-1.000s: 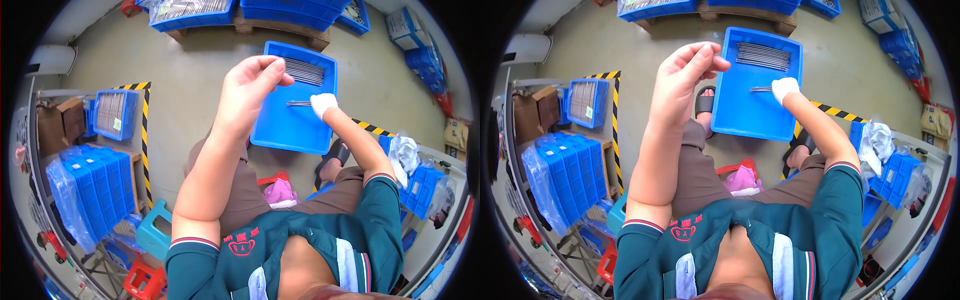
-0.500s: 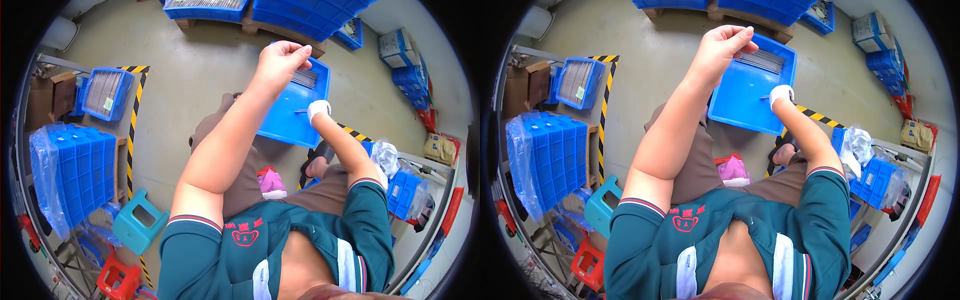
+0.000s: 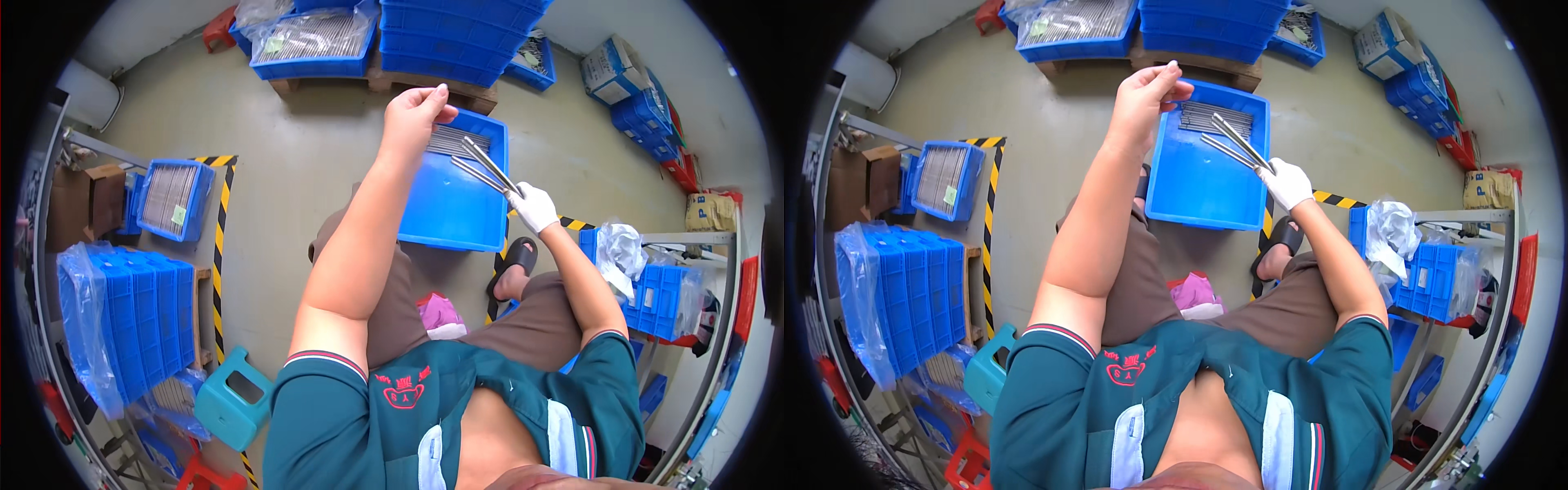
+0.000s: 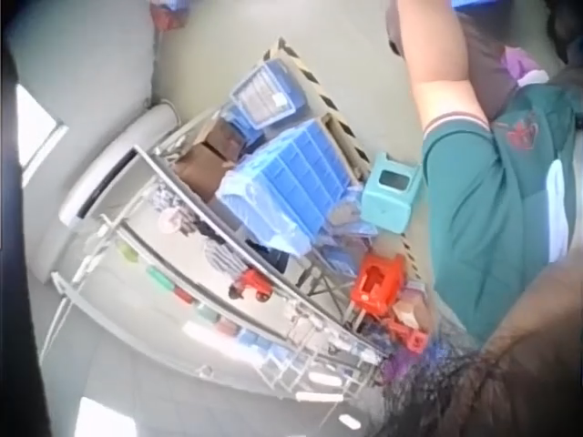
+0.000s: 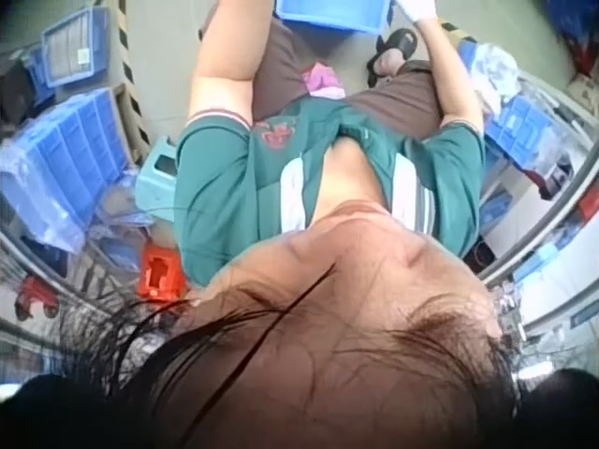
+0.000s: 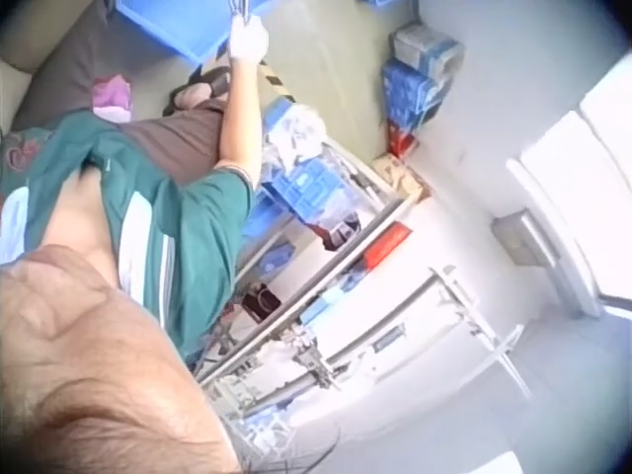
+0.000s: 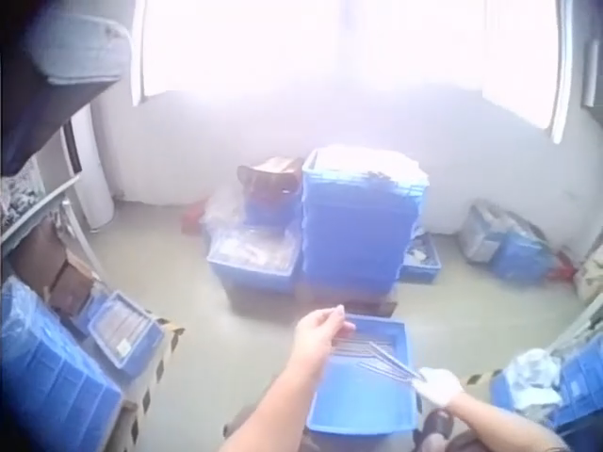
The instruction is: Sorting and arranging metal rods into a specific tray layout within a manufacturing environment.
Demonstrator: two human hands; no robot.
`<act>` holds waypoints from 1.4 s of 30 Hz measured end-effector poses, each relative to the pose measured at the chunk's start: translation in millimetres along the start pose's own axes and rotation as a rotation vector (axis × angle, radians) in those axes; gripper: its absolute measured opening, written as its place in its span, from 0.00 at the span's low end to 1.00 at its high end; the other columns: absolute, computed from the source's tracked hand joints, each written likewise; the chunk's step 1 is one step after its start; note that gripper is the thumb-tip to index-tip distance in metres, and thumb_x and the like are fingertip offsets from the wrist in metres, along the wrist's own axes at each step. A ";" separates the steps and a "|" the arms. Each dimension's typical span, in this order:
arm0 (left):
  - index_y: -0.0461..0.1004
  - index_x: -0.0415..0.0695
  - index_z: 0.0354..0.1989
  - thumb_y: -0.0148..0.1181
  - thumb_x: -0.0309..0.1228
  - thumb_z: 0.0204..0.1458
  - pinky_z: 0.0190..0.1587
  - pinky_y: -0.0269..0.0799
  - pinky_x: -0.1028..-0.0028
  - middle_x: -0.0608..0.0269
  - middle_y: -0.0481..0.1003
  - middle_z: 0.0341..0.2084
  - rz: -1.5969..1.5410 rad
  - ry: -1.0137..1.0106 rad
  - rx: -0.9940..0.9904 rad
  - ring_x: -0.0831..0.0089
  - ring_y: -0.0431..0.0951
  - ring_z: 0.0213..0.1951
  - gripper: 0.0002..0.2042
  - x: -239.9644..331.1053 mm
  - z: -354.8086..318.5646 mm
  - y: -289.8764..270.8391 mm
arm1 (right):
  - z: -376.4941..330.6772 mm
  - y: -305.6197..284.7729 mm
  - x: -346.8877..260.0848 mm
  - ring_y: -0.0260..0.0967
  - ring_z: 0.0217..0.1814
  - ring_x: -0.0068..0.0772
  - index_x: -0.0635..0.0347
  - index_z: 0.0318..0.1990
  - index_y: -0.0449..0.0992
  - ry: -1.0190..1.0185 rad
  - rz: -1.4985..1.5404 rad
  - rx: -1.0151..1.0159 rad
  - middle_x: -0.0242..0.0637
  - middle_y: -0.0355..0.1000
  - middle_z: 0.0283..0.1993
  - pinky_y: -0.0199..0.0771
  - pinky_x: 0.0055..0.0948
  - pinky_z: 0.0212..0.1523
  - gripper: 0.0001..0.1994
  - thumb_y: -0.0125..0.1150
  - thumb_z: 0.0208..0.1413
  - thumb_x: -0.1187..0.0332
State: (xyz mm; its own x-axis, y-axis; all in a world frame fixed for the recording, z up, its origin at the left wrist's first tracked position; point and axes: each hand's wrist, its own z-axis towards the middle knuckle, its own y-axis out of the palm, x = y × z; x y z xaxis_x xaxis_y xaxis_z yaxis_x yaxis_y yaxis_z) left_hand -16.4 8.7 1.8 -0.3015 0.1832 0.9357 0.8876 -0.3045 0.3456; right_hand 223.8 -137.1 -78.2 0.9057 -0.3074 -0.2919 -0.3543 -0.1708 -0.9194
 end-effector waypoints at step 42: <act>0.72 0.35 0.41 0.58 0.31 0.55 0.41 0.72 0.75 0.58 0.78 0.28 0.298 -0.087 -0.509 0.74 0.78 0.33 0.11 -12.8 -18.2 29.7 | -80.2 -76.0 -14.6 0.70 0.24 0.42 0.54 0.28 0.74 -0.304 0.226 0.801 0.39 0.70 0.22 0.68 0.32 0.25 0.05 0.63 0.48 0.66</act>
State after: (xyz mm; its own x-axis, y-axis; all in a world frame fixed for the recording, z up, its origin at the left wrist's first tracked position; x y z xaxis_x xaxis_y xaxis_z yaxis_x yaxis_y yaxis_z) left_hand 7.5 -19.7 1.4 -0.0163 0.0903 0.9958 0.6442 -0.7607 0.0795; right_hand 218.9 -194.7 17.0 0.8967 0.0268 -0.4418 -0.3661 0.6059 -0.7063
